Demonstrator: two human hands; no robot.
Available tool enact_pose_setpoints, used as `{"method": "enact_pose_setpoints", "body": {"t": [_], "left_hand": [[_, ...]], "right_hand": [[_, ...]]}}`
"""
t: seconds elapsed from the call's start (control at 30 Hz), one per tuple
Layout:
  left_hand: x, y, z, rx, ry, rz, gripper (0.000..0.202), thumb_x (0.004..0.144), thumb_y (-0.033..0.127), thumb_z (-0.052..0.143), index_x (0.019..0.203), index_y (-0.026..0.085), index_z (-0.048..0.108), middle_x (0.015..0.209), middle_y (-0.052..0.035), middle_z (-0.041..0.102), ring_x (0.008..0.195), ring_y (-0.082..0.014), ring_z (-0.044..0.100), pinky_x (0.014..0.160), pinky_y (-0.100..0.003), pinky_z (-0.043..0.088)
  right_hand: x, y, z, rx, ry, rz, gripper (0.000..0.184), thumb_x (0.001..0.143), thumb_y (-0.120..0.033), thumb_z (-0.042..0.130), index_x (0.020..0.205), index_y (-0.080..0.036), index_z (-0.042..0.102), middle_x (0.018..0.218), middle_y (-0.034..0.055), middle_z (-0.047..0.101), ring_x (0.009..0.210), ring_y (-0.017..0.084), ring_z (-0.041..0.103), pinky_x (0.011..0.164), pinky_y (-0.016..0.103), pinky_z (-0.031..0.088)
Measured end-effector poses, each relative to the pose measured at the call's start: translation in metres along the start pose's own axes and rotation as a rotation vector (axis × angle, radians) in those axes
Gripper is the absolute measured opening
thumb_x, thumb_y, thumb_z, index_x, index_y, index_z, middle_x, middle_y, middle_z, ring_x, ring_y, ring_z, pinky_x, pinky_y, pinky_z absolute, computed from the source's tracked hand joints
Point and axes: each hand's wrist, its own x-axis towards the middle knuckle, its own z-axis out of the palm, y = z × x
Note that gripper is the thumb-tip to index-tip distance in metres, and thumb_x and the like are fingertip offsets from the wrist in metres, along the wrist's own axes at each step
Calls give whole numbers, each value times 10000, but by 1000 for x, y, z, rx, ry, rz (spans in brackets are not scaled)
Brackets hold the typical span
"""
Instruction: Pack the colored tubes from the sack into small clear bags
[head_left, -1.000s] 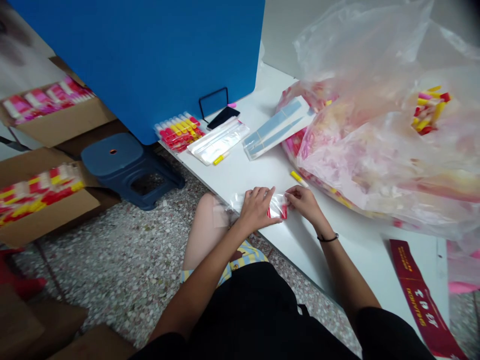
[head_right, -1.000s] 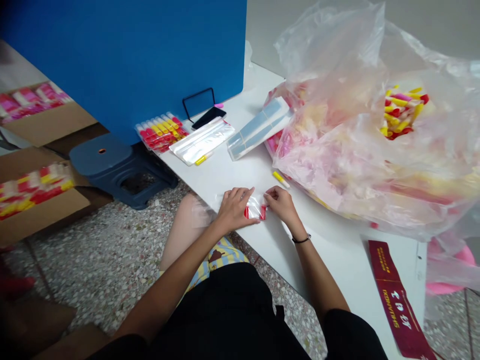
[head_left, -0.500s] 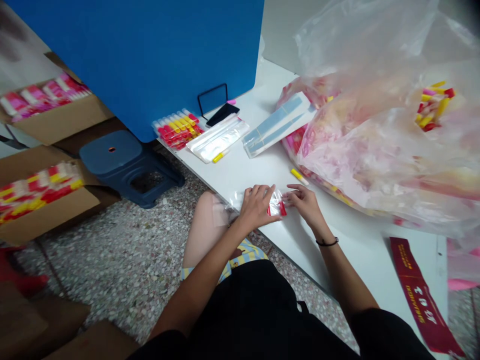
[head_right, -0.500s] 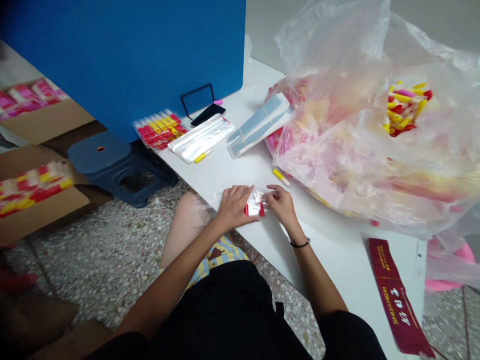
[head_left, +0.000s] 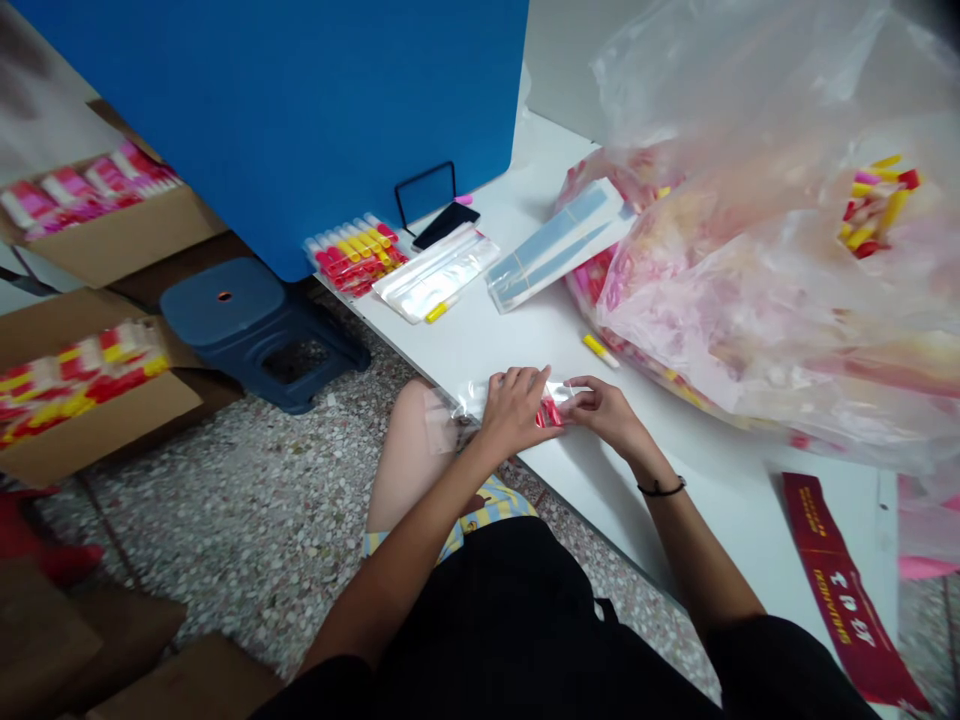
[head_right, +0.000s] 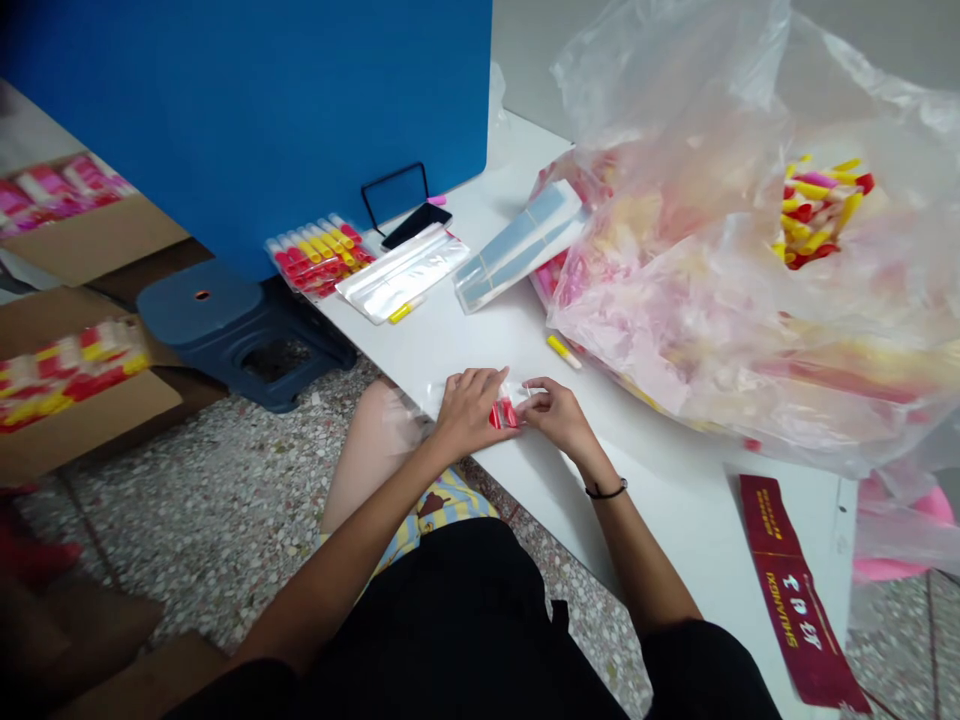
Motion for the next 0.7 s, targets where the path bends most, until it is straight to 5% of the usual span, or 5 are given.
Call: {"method": "enact_pose_setpoints", "body": {"t": [0.2, 0.47, 0.7], "left_hand": [[0, -1, 1, -14, 5, 15, 817, 775, 640, 567, 1396, 153, 355, 1315, -129, 502, 1187, -293, 425, 1010, -449, 279], [2, -4, 0, -21, -34, 60, 729, 796, 601, 569, 1374, 188, 404, 1367, -136, 465, 1254, -298, 388, 1049, -479, 263], [2, -3, -3, -14, -73, 65, 825, 724, 633, 636, 1376, 183, 406, 1403, -146, 438, 1293, -315, 360, 1081, -496, 244]], "right_hand": [[0, 2, 8, 5, 56, 22, 444, 560, -205, 668, 988, -171, 552, 658, -7, 684, 595, 172, 650, 585, 286, 535], [-4, 5, 2, 73, 149, -106, 421, 633, -450, 730, 907, -204, 525, 622, -24, 630, 546, 144, 602, 550, 278, 513], [-13, 13, -1, 8, 24, -153, 427, 702, -426, 712, 992, -215, 481, 666, -27, 659, 572, 135, 605, 586, 263, 487]]}}
